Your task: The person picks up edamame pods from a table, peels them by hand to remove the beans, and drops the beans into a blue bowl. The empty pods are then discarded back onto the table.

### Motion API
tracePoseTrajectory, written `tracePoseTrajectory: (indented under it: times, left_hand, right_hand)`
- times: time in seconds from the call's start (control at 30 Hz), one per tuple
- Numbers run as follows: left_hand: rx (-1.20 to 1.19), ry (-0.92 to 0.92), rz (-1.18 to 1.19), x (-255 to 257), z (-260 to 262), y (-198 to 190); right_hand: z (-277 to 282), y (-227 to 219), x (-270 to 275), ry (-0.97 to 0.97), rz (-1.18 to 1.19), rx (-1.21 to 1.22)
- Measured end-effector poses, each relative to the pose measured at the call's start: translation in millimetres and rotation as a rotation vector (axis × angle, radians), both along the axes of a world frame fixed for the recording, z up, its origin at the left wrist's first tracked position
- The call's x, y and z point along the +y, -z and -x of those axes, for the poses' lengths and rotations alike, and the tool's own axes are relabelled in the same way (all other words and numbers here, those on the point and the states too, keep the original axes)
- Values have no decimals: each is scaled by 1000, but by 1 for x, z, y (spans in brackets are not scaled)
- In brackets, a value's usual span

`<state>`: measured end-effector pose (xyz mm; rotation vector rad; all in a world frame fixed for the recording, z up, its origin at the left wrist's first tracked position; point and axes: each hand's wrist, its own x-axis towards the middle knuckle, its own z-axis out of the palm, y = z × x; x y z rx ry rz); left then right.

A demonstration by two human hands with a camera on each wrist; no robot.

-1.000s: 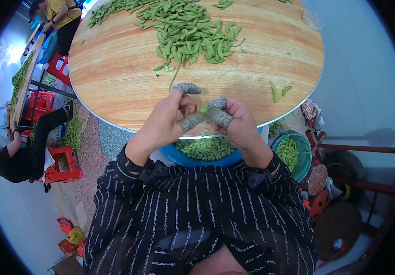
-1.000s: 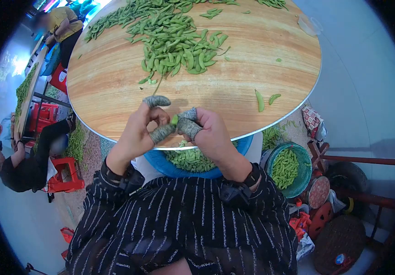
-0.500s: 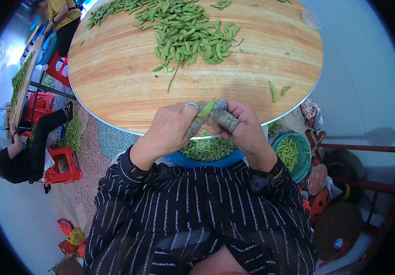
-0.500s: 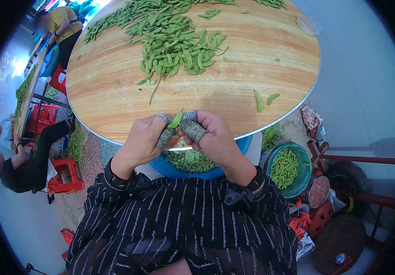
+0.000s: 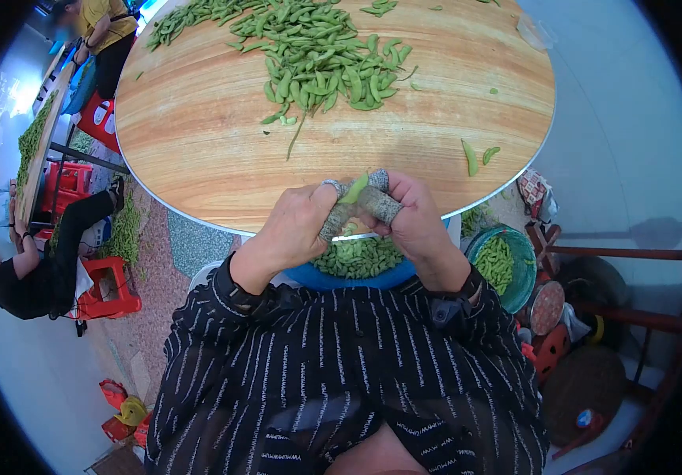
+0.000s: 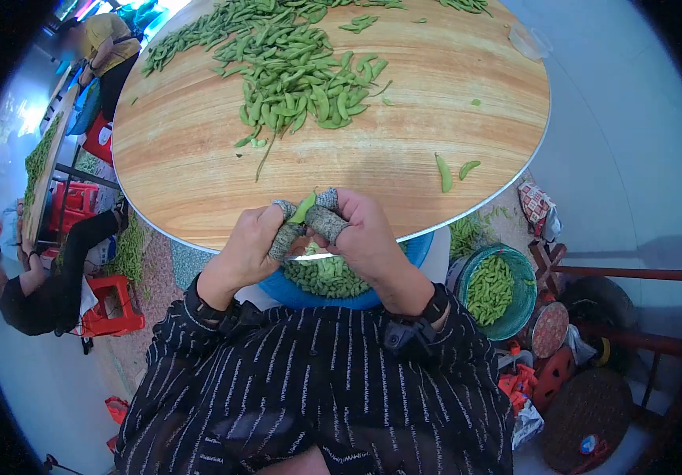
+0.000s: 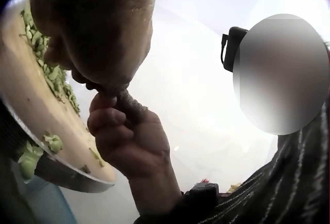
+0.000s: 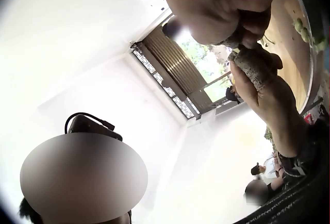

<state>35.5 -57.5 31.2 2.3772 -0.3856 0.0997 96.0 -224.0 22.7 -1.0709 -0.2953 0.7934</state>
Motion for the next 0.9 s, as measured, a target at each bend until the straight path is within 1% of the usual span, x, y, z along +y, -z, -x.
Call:
tracePoseTrajectory:
  times: [0.03, 0.1, 0.13, 0.2, 0.23, 0.3, 0.33, 0.4, 0.43, 0.5, 0.63, 0.7, 0.73, 0.8, 0.83, 0.9]
  left_hand:
    - [-2, 0, -2, -1, -1, 2]
    - [-4, 34, 373, -5, -2, 4]
    - [-6, 35, 372, -5, -2, 4]
    - [195, -25, 705, -6, 1, 5]
    - [194, -23, 704, -7, 1, 9]
    - [522, 0, 1378, -8, 0, 24]
    - [521, 2, 1375, -7, -2, 27]
    - [659, 70, 1603, -4, -6, 26]
    - [660, 73, 1601, -7, -7, 20]
    - [202, -160, 770, -16, -7, 3]
    - [185, -175, 718, -14, -8, -1]
    - [317, -82, 783, -5, -6, -2]
    - [315, -84, 784, -1, -7, -1]
    - [502, -47, 849, 5, -9, 3]
    - [499, -49, 849, 3, -8, 1]
    - [440, -117, 797, -3, -7, -5]
  right_hand:
    - [-1, 3, 0, 0, -2, -2]
    - [-2, 9, -1, -21, -109, -53]
    - [-1, 7, -1, -21, -110, -56]
    - [2, 2, -2, 47, -46, -317]
    - [1, 3, -1, 49, -47, -319]
    - [0, 3, 0, 86, -99, -501]
    - [0, 3, 0, 88, -101, -503]
    - [-2, 3, -1, 86, -24, -382]
    - [-2, 2, -1, 90, -25, -383]
    - [-4, 0, -1, 63, 46, -165]
    - [0, -3, 3, 51, 70, -175]
    - [0, -3, 0, 13, 142, -347]
    - [0, -1, 0, 9, 141, -348]
    - [-1, 3, -1, 85, 216, -820]
    - [-1, 3, 0, 83, 215, -822]
    - [1, 3, 3, 129, 332, -891]
